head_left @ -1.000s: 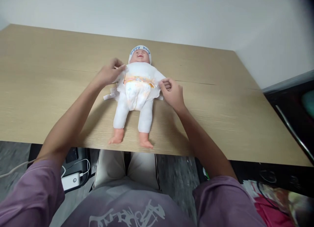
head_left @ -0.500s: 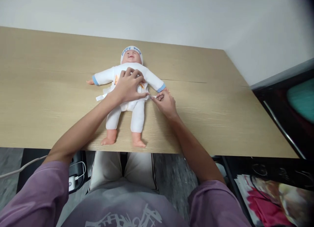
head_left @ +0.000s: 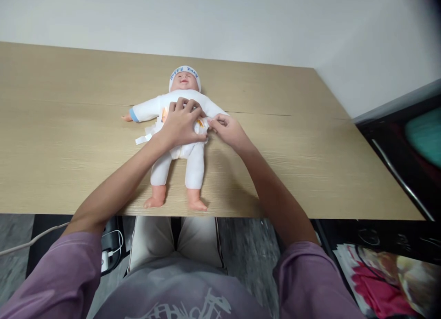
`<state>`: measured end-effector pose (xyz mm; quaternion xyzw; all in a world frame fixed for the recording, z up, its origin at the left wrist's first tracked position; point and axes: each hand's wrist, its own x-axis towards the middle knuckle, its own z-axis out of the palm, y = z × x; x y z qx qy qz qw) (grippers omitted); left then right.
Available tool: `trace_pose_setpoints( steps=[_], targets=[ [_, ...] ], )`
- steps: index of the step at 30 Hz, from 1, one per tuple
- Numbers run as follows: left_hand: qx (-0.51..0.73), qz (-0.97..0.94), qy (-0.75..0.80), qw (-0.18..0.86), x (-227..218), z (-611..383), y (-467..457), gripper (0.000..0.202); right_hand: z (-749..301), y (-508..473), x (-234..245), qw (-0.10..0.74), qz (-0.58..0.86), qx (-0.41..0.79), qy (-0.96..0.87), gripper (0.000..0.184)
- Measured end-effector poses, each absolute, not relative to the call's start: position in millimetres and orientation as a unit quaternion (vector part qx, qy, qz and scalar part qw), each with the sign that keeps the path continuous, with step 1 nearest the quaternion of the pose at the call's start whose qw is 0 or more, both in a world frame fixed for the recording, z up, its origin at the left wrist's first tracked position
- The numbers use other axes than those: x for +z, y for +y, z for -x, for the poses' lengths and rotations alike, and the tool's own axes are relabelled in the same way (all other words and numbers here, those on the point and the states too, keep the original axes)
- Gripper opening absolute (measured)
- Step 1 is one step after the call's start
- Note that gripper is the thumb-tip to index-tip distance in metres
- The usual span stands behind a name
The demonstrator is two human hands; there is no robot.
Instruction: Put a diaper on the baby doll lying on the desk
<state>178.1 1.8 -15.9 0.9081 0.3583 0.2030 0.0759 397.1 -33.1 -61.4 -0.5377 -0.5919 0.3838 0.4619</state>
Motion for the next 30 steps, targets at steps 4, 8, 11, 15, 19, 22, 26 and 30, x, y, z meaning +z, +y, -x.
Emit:
trace_pose_setpoints(
  steps=[4, 8, 11, 15, 19, 22, 26, 30],
  targets=[
    [0.211, -0.904, 0.362, 0.083, -16.0, -177.8, 1.7, 0.063, -368.2, -19.3, -64.3, 0.467, 0.537, 0.377, -0.592, 0.056],
    [0.212, -0.902, 0.365, 0.089, -17.7, -178.0, 1.6, 0.061, -356.6, -44.9, -66.2, 0.507, 0.535, 0.260, -0.624, 0.048],
    [0.215, -0.902, 0.360, 0.104, -19.6, -176.6, 5.1, 0.064, -357.1, -72.9, -66.9, 0.504, 0.492, 0.138, -0.696, 0.045],
    [0.235, -0.900, 0.337, 0.146, -18.3, -169.4, 14.4, 0.082, -358.8, -87.0, -74.0, 0.459, 0.453, 0.108, -0.757, 0.059],
    [0.321, -0.875, 0.273, 0.237, -14.1, -153.6, 14.6, 0.085, -359.6, -80.7, -79.9, 0.468, 0.431, 0.137, -0.759, 0.064],
    [0.407, -0.830, 0.293, 0.245, -19.6, -132.3, 7.5, 0.066, -361.6, -77.0, -76.4, 0.485, 0.424, 0.141, -0.752, 0.060],
    [0.443, -0.776, 0.417, 0.166, -44.1, -84.0, 6.3, 0.049, -360.3, -74.7, -57.7, 0.511, 0.431, 0.100, -0.737, 0.053],
    [0.342, -0.767, 0.528, 0.126, -67.4, -29.4, 12.5, 0.040, -344.4, -65.7, -27.5, 0.501, 0.441, 0.071, -0.742, 0.045]
  ],
)
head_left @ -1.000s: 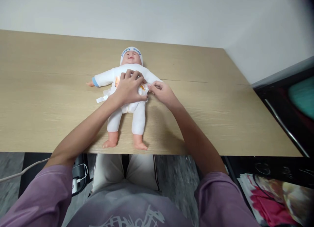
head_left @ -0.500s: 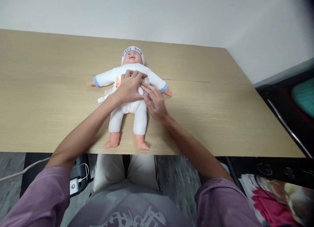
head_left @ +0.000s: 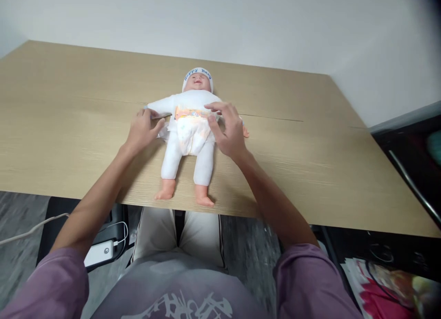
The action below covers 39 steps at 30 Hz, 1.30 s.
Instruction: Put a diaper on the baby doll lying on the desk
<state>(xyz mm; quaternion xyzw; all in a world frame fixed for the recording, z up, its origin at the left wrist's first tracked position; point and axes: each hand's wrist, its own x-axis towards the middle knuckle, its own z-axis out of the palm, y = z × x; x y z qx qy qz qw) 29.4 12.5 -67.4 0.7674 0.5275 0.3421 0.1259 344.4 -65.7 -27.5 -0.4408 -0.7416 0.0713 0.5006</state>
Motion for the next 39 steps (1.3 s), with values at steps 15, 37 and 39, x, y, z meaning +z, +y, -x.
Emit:
trace_pose_setpoints(
  steps=[15, 37, 39],
  targets=[
    [0.208, -0.778, 0.540, 0.245, -68.4, 5.5, 9.3, 0.044, -284.7, 48.5, -2.3, 0.250, 0.420, 0.168, -0.856, 0.031],
    [0.416, -0.642, 0.425, 0.483, -33.2, -38.2, 17.4, 0.043, -290.4, 6.7, -5.9, 0.235, 0.406, 0.103, -0.877, 0.039],
    [0.414, -0.649, 0.420, 0.480, -25.6, -48.4, 18.9, 0.043, -291.5, 4.7, -7.9, 0.254, 0.417, 0.105, -0.866, 0.047]
  ],
)
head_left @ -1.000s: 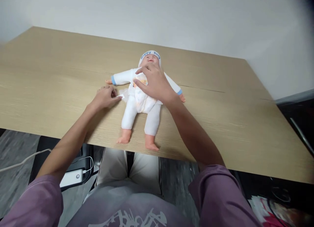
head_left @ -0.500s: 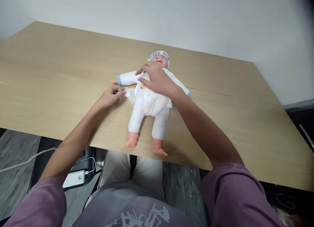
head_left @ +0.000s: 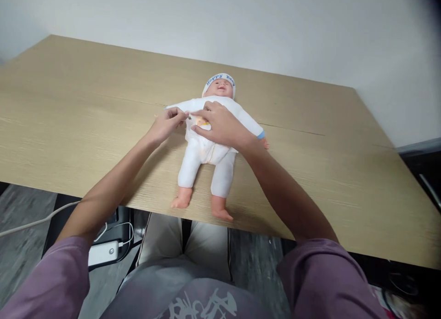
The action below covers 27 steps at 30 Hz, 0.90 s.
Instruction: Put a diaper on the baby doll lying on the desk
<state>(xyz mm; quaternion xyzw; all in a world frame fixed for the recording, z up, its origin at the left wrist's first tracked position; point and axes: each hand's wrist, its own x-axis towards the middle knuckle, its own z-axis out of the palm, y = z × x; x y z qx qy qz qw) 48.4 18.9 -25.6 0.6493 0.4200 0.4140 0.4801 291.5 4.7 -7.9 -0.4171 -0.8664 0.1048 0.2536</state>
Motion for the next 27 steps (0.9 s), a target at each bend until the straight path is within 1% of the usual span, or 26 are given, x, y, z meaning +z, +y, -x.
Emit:
trace_pose_setpoints(
  steps=[3, 4, 6, 9, 11, 13, 15, 17, 19, 24, 27],
  targets=[
    [0.406, -0.657, 0.415, 0.481, -17.9, -66.2, 20.2, 0.042, -293.4, -1.1, -9.4, 0.292, 0.436, 0.134, -0.841, 0.079],
    [0.402, -0.658, 0.411, 0.485, -16.5, -72.6, 20.6, 0.042, -293.5, -2.5, -10.8, 0.301, 0.441, 0.143, -0.833, 0.085],
    [0.395, -0.661, 0.400, 0.498, -15.6, -84.3, 21.5, 0.043, -292.8, -3.3, -15.1, 0.316, 0.451, 0.147, -0.822, 0.088],
    [0.388, -0.671, 0.380, 0.504, -19.5, -94.3, 23.4, 0.052, -290.9, -0.8, -22.3, 0.333, 0.467, 0.141, -0.807, 0.080],
    [0.396, -0.675, 0.370, 0.501, -26.6, -93.8, 25.5, 0.059, -290.6, 1.1, -25.0, 0.343, 0.469, 0.150, -0.800, 0.068],
    [0.420, -0.667, 0.369, 0.492, -37.2, -89.6, 28.1, 0.059, -291.4, 1.6, -25.0, 0.356, 0.466, 0.169, -0.792, 0.054],
    [0.442, -0.666, 0.378, 0.467, -49.5, -85.0, 30.8, 0.057, -292.3, 0.3, -23.0, 0.368, 0.466, 0.183, -0.783, 0.047],
    [0.449, -0.681, 0.384, 0.432, -60.4, -82.3, 33.4, 0.061, -292.5, -2.1, -20.2, 0.376, 0.471, 0.189, -0.775, 0.044],
    [0.445, -0.693, 0.376, 0.424, -67.0, -81.7, 35.8, 0.064, -292.1, -4.2, -18.0, 0.383, 0.481, 0.192, -0.765, 0.042],
    [0.410, -0.683, 0.347, 0.495, -68.4, -83.6, 42.4, 0.066, -293.4, -1.4, -20.1, 0.390, 0.491, 0.202, -0.752, 0.036],
    [0.409, -0.683, 0.352, 0.492, -72.3, -85.7, 46.1, 0.069, -294.3, 4.3, -24.8, 0.398, 0.492, 0.181, -0.753, 0.035]
  ],
)
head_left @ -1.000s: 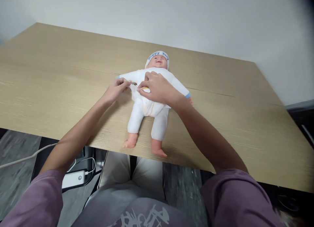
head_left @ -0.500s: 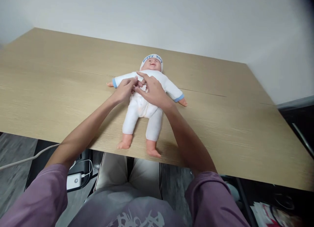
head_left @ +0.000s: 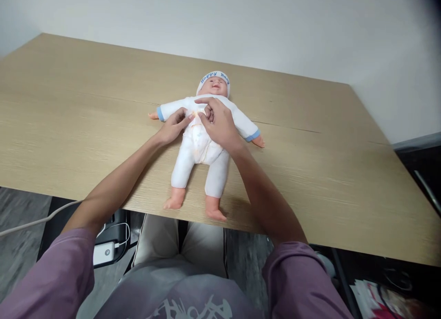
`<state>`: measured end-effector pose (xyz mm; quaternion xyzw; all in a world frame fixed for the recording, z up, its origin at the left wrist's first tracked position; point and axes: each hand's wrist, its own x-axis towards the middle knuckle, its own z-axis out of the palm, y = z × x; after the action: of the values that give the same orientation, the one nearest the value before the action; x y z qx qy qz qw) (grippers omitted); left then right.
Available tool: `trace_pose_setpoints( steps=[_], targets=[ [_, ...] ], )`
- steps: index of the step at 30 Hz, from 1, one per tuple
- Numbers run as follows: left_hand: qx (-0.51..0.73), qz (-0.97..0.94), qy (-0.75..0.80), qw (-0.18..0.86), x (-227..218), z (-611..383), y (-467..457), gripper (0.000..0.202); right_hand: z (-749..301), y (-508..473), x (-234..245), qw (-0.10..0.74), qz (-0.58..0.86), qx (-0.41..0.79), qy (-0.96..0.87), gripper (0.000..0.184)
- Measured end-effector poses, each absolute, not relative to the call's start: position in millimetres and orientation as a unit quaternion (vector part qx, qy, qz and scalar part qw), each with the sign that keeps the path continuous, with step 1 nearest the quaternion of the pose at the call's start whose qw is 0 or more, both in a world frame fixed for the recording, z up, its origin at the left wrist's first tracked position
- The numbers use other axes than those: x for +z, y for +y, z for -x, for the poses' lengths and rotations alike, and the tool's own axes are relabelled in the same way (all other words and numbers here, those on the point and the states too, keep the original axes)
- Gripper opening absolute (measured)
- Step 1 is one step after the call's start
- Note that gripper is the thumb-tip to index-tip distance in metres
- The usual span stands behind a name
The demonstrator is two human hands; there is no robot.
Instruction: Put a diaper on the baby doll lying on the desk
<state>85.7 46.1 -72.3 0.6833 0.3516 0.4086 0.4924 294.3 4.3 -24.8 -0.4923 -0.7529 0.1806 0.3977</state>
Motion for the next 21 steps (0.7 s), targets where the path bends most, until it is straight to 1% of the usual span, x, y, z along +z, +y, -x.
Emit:
trace_pose_setpoints(
  steps=[2, 5, 7, 9, 11, 14, 16, 18, 21],
  targets=[
    [0.420, -0.690, 0.366, 0.462, -76.1, -87.5, 45.9, 0.067, -293.4, 5.1, -26.4, 0.412, 0.498, 0.161, -0.746, 0.035],
    [0.461, -0.698, 0.414, 0.358, -73.9, -89.3, 32.4, 0.058, -291.2, -8.3, -22.7, 0.473, 0.497, 0.119, -0.718, 0.028],
    [0.501, -0.696, 0.435, 0.276, -63.7, -88.1, 10.3, 0.050, -291.1, -31.4, -16.7, 0.519, 0.483, 0.080, -0.701, 0.025],
    [0.520, -0.710, 0.419, 0.226, -49.4, -83.5, -20.3, 0.042, -292.8, -65.3, -10.8, 0.536, 0.466, 0.064, -0.702, 0.021],
    [0.483, -0.764, 0.369, 0.217, -36.8, -75.9, -52.6, 0.036, -296.2, -104.2, -9.0, 0.519, 0.447, 0.095, -0.723, 0.015],
    [0.327, -0.868, 0.300, 0.221, -30.8, -62.9, -86.8, 0.032, -303.7, -153.0, -19.1, 0.448, 0.416, 0.173, -0.772, 0.010],
    [0.244, -0.895, 0.301, 0.220, -36.4, -56.7, -94.6, 0.030, -309.7, -169.9, -32.5, 0.393, 0.421, 0.190, -0.795, 0.007],
    [0.238, -0.883, 0.335, 0.228, -45.8, -54.6, -92.5, 0.029, -315.5, -173.5, -46.1, 0.358, 0.456, 0.174, -0.796, 0.004],
    [0.312, -0.826, 0.376, 0.280, -57.1, -58.8, -82.5, 0.037, -319.7, -164.0, -59.7, 0.349, 0.525, 0.129, -0.766, 0.006]
  ],
)
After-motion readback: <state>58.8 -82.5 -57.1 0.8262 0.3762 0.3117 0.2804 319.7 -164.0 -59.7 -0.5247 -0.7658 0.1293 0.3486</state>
